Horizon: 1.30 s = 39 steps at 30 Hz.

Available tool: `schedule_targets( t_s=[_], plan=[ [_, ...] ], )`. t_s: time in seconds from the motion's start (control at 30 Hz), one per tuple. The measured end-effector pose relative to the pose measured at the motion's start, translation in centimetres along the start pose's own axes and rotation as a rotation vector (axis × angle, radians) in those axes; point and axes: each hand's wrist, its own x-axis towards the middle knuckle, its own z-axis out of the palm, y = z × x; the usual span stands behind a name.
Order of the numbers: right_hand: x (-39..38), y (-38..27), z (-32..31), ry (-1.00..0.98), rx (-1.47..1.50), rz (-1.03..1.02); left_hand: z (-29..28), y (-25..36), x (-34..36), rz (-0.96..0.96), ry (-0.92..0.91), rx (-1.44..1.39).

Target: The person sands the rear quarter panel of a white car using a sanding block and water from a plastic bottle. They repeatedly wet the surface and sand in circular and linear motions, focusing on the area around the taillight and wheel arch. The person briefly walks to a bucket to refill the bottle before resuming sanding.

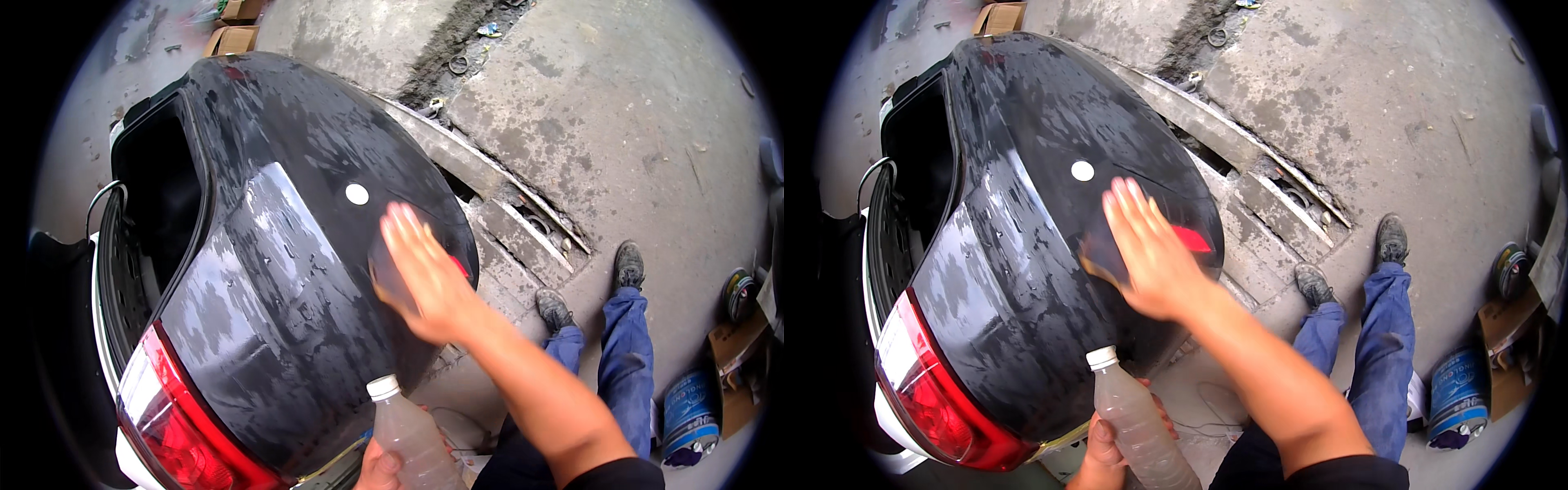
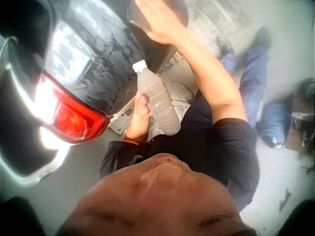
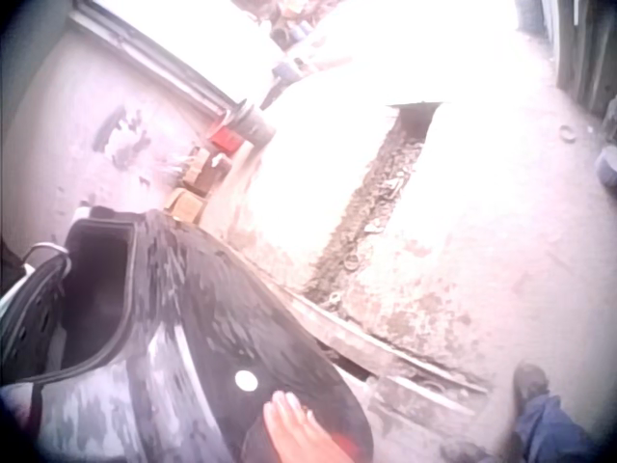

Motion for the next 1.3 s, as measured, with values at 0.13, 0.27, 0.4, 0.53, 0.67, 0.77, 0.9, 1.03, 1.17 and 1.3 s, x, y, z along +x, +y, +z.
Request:
schedule_targets(
  t_s=[0.13,0.27,0.4,0.53,0.67,0.77,0.9,1.03,1.17,1.3],
  plan=[
    [0.3,0.0,0.3,-0.058,0.029,0.008,-0.2,-0.5,0.1,0.009,-0.009,-0.008],
    [-5.7,-3.4,0.4,-0.124,0.050,0.050,-0.3,0.7,-0.1,0.040,0.020,0.054],
    [0.8,0.8,-0.6,-0.086,-0.013,-0.059,-0.5,0.3,0.4,0.026,-0.003,0.039],
    [1.9,2.1,0.1,-0.116,-0.033,-0.032,-1.3,-0.2,0.5,0.014,-0.012,-0.004],
    [-6.1,-3.3,0.4,-0.138,0.076,0.010,-1.6,0.1,-0.9,0.022,0.028,0.017],
    [-2.3,-1.0,-0.4,-0.084,0.002,-0.022,-1.0,0.2,-0.8,0.002,0.004,0.037],
    [3.0,3.8,0.4,0.013,-0.080,0.023,-1.2,-0.5,0.6,-0.025,-0.003,-0.044],
    [-7.4,-3.2,1.5,-0.110,0.093,0.065,-0.6,0.4,-0.8,0.040,0.075,0.055],
    [-5.8,-3.0,1.3,-0.036,-0.044,-0.005,-0.4,0.9,-0.9,0.061,0.077,0.113],
    [1.2,-3.2,-0.1,-0.058,-0.094,-0.048,-0.7,0.5,-0.6,0.082,0.030,0.082]
  ],
)
